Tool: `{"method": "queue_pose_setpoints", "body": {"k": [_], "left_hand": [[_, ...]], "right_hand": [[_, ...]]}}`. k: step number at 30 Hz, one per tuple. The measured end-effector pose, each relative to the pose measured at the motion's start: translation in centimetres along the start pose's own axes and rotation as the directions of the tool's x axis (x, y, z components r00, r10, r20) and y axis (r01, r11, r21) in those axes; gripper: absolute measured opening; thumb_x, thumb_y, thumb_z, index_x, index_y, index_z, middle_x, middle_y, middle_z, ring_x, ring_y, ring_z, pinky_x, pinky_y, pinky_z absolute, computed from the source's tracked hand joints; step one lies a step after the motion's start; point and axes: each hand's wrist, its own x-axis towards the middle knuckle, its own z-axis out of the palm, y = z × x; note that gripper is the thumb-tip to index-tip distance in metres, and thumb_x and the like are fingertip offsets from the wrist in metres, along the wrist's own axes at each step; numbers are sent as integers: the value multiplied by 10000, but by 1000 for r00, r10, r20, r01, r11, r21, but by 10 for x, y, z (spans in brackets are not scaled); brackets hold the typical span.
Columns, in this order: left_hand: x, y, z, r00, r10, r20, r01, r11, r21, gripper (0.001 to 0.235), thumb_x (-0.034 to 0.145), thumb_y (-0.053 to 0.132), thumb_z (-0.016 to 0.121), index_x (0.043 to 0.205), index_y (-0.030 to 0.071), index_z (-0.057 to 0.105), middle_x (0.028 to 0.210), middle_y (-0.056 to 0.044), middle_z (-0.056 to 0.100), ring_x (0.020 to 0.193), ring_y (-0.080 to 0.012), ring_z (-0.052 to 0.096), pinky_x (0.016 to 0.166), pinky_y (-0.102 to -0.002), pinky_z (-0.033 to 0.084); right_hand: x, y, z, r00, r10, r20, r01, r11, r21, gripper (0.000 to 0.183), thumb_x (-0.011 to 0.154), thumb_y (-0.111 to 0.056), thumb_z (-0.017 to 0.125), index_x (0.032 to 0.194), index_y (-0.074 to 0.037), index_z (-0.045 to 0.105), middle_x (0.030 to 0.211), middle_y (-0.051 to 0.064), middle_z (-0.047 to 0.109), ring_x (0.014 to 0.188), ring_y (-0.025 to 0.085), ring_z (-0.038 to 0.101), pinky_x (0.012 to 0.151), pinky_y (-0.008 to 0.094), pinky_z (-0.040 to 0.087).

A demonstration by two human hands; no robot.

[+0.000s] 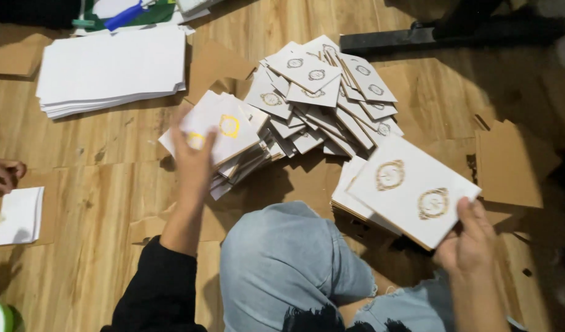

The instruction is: Sorting printed invitation cards and inserting them into brown envelopes while sitting on the floor.

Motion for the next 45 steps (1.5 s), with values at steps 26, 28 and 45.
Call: {"method": "queue_pose_setpoints", "body": {"k": [26, 28, 45], "left_hand": [[79, -16, 3, 889, 427, 166, -455, 861, 227, 510, 900, 157, 652, 1310, -30, 412, 1268, -215, 471, 1147, -358, 409, 968, -424, 293], [67, -15, 74, 849, 462, 257, -508, 849, 149, 562, 893, 177, 663, 1337, -9, 372, 1284, -214, 427, 1182, -362, 415, 999, -438, 322], [69, -28, 248, 347, 812, 469, -926, 217, 308, 322, 691, -55, 599, 1008, 3, 601, 1000, -157, 678, 878, -297, 658, 702, -365, 546]], "right_hand": [[-42, 0, 32, 917, 264, 299, -187, 947, -261, 289, 938, -128, 458, 1070, 93, 589, 973, 288, 651, 887, 354, 642, 781, 401, 525], [-40, 5, 30, 912, 276, 303, -189, 939, -287, 283, 935, -128, 460, 1064, 86, 594, 970, 277, 657, 881, 350, 646, 784, 401, 524], [-14, 14, 27, 898, 303, 320, -195, 924, -329, 263, 909, -135, 498, 1024, 60, 631, 924, 238, 688, 804, 296, 655, 724, 376, 545]]}}
